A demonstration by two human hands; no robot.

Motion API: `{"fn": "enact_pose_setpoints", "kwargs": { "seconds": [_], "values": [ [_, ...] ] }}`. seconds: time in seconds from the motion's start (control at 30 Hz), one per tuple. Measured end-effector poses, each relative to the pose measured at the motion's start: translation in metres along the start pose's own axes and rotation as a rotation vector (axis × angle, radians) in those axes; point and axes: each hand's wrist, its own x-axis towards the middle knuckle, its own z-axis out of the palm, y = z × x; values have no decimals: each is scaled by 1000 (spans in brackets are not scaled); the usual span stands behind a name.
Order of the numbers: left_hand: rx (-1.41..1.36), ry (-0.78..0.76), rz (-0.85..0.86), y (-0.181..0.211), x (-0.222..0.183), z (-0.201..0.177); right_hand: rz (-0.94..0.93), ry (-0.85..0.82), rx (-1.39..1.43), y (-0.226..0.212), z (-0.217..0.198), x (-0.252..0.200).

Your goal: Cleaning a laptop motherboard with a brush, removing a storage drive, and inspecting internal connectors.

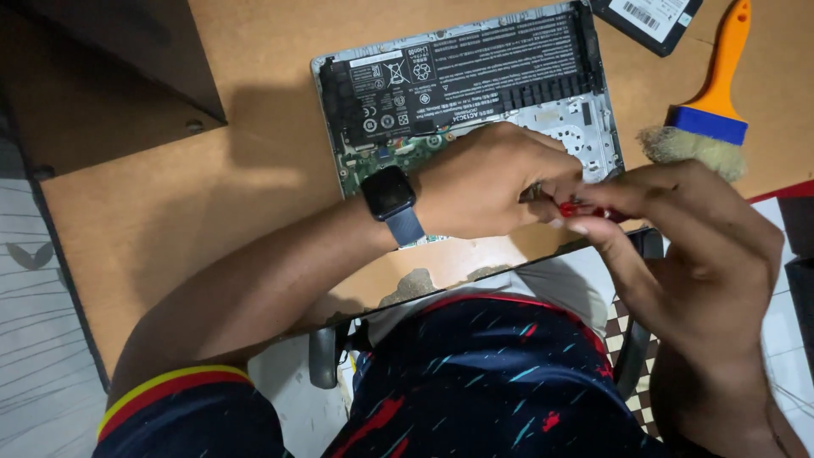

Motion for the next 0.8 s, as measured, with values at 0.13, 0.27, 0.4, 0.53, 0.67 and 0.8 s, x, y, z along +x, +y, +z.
{"fn": "enact_pose_setpoints", "kwargs": {
  "seconds": [0.13, 0.27, 0.4, 0.53, 0.67, 0.8],
  "values": [
    [1, -81, -41, 1, 1, -4, -13, -26, 42, -2, -2, 2],
    [38, -98, -93, 5, 3, -4, -22, -72, 94, 3, -2, 3],
    [46, -58, -70, 2, 2, -2, -60, 41, -21, 10, 7, 0],
    [58, -88, -24, -4, 0, 1, -61, -33, 182, 0, 2, 8],
    [31, -66, -33, 1, 4, 1, -74, -55, 122, 15, -1, 2],
    [59, -4, -59, -3, 3, 1, -53, 31, 14, 10, 3, 3]
  ]
}}
